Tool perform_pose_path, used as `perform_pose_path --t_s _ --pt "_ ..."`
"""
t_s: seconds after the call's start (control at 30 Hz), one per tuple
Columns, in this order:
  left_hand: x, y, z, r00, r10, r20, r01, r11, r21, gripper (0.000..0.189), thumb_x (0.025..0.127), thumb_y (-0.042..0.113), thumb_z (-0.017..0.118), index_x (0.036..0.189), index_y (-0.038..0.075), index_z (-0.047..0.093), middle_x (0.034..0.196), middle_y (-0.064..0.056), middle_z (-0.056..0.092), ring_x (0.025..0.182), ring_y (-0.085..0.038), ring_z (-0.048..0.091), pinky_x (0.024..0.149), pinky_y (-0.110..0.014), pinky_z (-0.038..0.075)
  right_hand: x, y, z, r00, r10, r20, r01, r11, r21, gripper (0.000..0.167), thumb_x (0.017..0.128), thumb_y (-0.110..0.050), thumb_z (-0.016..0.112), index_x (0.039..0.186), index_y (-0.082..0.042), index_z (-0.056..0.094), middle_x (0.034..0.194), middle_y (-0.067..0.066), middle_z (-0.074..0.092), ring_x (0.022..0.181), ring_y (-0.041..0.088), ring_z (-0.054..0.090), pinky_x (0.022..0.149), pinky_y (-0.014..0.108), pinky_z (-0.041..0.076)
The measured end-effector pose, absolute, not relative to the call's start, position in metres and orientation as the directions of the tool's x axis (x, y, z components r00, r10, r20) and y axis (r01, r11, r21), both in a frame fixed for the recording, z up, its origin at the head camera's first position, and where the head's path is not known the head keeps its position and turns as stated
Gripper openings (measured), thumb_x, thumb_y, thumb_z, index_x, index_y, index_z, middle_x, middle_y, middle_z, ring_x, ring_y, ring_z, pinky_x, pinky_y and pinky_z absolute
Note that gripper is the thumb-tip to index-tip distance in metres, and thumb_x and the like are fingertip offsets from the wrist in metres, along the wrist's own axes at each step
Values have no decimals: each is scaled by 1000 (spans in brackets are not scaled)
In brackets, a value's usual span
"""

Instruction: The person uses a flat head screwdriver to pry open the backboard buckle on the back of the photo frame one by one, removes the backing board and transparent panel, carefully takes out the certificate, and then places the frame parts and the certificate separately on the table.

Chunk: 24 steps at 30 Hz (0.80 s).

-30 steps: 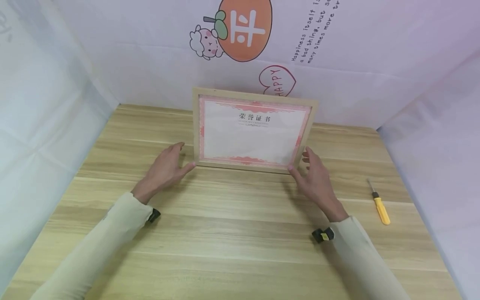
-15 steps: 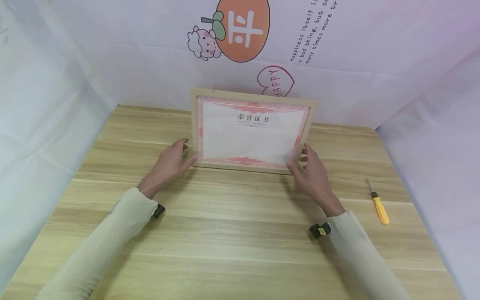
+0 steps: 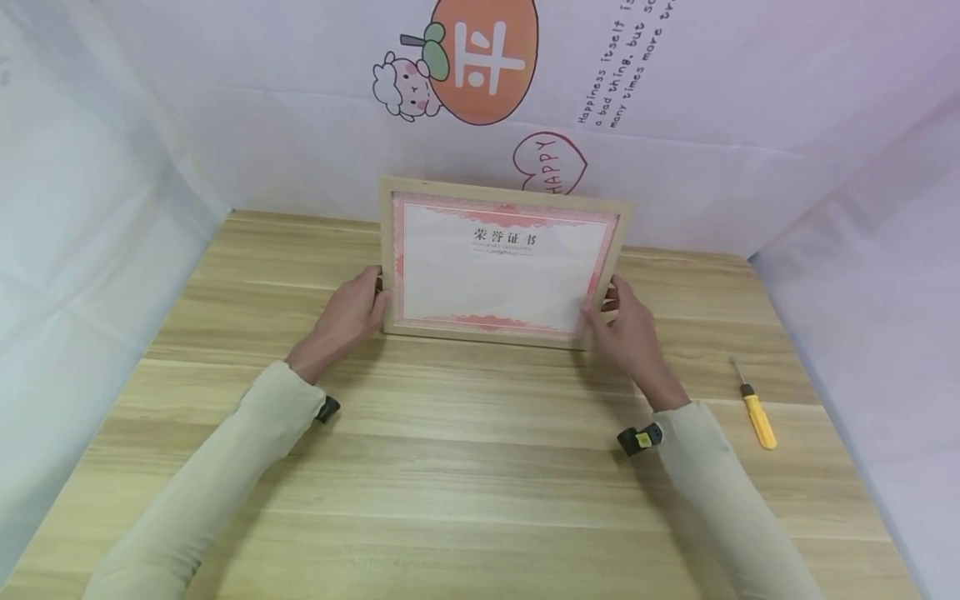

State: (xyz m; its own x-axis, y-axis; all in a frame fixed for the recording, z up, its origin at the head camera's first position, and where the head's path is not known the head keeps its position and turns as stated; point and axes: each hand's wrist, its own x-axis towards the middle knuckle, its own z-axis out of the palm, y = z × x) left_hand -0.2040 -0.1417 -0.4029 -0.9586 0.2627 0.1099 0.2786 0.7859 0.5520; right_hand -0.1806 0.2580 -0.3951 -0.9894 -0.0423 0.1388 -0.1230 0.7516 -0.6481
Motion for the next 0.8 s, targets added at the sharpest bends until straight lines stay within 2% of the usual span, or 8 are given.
perform_pose_path --t_s 0.23,0.4,0.53,0.8 --pt "-208 -141 -397 -968 224 115 249 781 573 38 105 13 39 134 -12 43 117 -28 62 103 -38 64 86 -47 54 -190 257 -391 -987 4 159 -101 760 -642 50 102 -27 49 140 3 40 119 23 60 106 34 58 83 46 53" --pt "-210 -138 -395 -974 210 88 221 786 577 38 105 13 41 133 -12 42 120 -29 61 106 -39 63 87 -47 55 -193 257 -392 -977 16 213 -128 754 -645 42 103 -21 47 135 7 45 114 25 62 103 35 60 79 43 51" --pt "-211 -136 -395 -978 192 81 203 786 585 37 105 13 41 132 -12 43 120 -29 61 105 -39 64 86 -46 56 -193 257 -393 -971 11 238 -151 746 -648 37 103 -17 48 130 9 47 112 25 62 102 36 61 76 34 49" --pt "-208 -136 -395 -979 182 89 199 782 591 35 104 13 43 131 -10 44 119 -28 61 104 -38 64 85 -45 56 -191 257 -396 -967 40 253 -142 739 -659 38 103 -19 51 130 7 49 113 22 64 104 33 61 72 20 44"
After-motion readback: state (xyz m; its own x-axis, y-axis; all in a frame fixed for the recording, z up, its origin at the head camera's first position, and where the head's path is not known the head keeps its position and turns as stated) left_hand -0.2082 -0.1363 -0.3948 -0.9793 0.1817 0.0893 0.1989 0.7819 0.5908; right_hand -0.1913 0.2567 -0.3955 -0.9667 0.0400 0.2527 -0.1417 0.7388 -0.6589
